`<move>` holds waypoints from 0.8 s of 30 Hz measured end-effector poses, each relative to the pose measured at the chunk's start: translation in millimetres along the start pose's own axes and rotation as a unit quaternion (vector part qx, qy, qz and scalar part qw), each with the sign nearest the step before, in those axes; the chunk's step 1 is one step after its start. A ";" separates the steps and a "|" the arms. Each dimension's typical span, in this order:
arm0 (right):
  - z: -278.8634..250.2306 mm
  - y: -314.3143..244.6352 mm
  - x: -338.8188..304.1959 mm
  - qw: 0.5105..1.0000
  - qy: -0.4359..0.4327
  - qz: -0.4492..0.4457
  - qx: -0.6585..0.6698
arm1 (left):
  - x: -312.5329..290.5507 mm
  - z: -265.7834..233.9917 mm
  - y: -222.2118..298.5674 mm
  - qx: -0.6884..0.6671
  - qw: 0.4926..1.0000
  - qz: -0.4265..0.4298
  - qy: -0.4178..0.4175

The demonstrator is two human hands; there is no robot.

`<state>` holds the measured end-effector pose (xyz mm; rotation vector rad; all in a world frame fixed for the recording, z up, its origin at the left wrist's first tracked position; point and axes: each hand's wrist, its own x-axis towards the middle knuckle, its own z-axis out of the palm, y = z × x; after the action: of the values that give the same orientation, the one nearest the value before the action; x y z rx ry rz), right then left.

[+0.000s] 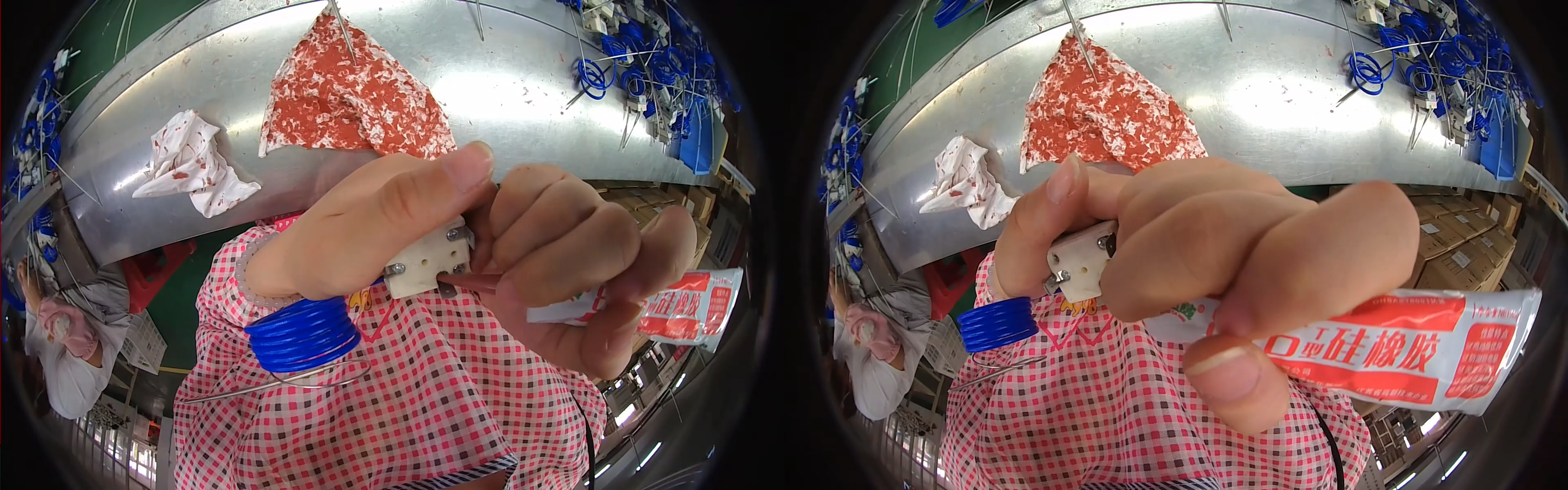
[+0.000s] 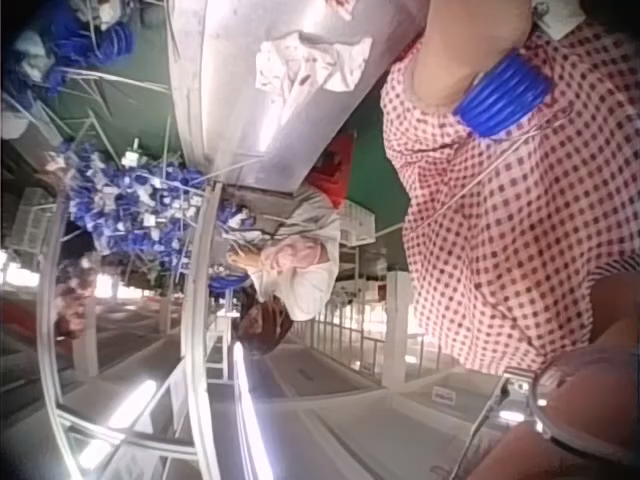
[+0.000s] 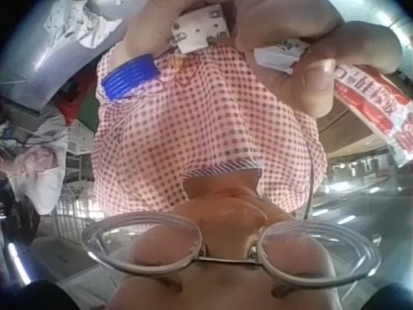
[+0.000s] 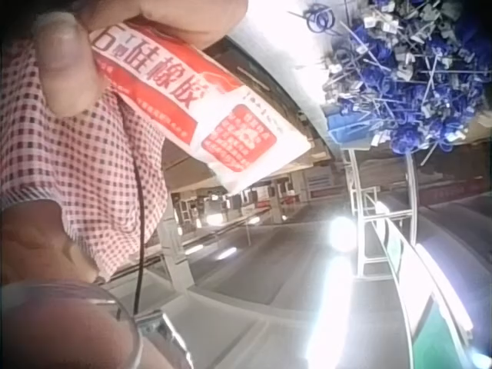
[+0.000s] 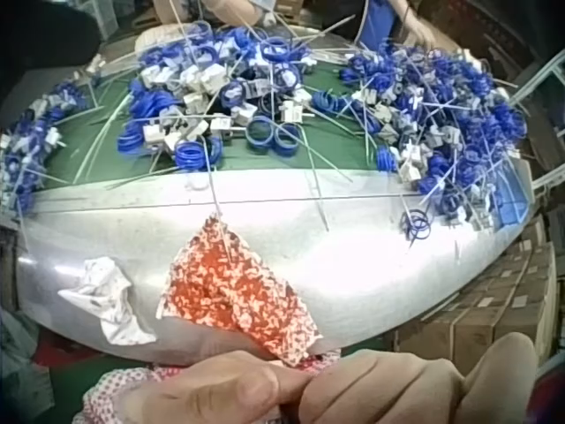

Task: Applying sealant and connecting blue coiled wires to small electronic components at an assembly line.

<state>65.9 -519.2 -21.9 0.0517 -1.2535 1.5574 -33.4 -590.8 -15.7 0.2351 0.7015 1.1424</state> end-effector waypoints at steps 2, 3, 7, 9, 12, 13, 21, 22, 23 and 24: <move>-1.1 -1.3 0.5 1.000 0.000 0.001 0.002 | -0.9 -0.4 -0.5 0.009 1.000 0.018 -0.003; -3.4 -1.9 0.4 1.000 0.000 0.002 0.003 | -0.3 -1.6 -1.1 0.008 1.000 0.018 -0.002; -9.4 -6.5 0.2 1.000 0.003 0.004 0.002 | 3.6 -5.0 -4.4 0.005 0.999 0.029 -0.035; -9.2 -5.8 0.4 1.000 0.004 0.006 0.003 | 4.3 -7.2 -6.4 -0.005 0.999 0.035 -0.037; -7.4 -4.3 0.6 1.000 0.005 0.008 0.003 | 6.1 -13.2 -7.6 -0.005 0.995 0.055 -0.087; -8.7 -5.9 1.0 1.000 0.006 0.008 0.003 | 6.6 -14.3 -7.8 -0.006 0.993 0.058 -0.100; -6.0 -3.3 -0.1 1.000 0.007 0.012 0.007 | 9.7 -18.9 -15.2 -0.022 0.990 0.057 -0.123; -5.8 -3.2 -0.1 1.000 0.008 0.013 0.007 | 10.2 -19.1 -15.3 -0.024 0.990 0.057 -0.127; -5.8 -2.2 0.1 1.000 0.008 0.013 0.007 | 10.1 -19.2 -15.2 -0.025 0.990 0.056 -0.129; -5.6 -0.9 0.3 1.000 0.008 0.014 0.008 | 10.1 -18.2 -15.0 -0.025 0.990 0.056 -0.128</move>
<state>69.4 -515.1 -23.5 0.0321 -1.2325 1.5892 -31.0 -591.3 -41.3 0.3751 0.4356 1.2104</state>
